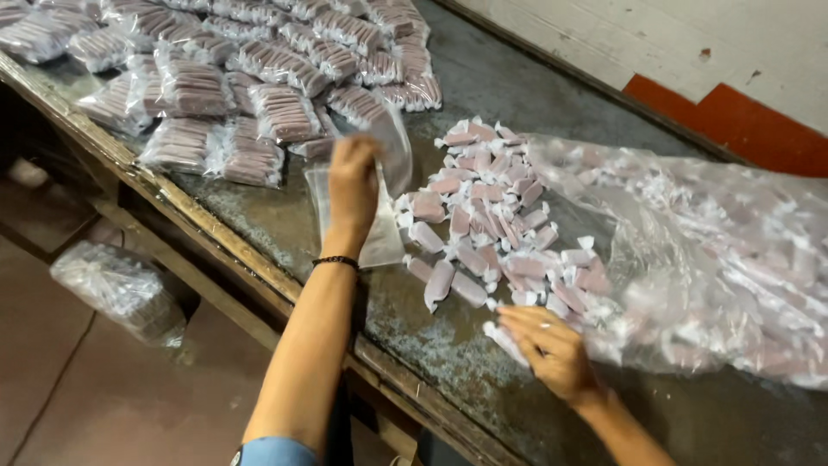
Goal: The person places small wrapped candies into clear plastic bags by hand at a production table.
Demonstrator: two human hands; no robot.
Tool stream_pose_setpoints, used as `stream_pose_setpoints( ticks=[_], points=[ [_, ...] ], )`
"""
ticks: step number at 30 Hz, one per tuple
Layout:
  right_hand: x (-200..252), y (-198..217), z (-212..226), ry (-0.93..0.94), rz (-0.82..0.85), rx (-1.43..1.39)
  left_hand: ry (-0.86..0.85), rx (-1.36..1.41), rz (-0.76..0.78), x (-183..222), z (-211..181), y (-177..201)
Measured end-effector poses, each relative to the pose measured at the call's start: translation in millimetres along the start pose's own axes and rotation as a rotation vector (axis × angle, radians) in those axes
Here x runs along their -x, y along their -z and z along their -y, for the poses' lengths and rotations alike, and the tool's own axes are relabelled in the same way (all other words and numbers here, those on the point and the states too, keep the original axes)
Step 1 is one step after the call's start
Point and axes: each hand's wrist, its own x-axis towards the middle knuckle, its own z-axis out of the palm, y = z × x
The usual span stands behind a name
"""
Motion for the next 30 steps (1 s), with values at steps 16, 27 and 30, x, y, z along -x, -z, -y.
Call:
stream_pose_setpoints(
  ticks=[16, 27, 30],
  points=[
    [20, 4, 12, -0.851, 0.073, 0.119, 0.008, -0.143, 0.147, 17, 25, 4],
    [-46, -53, -21, -0.430, -0.216, 0.227, -0.053, -0.262, 0.058, 22, 41, 1],
    [-32, -38, -19, -0.541, -0.075, 0.081, 0.010, -0.194, 0.160, 19, 34, 1]
  ],
)
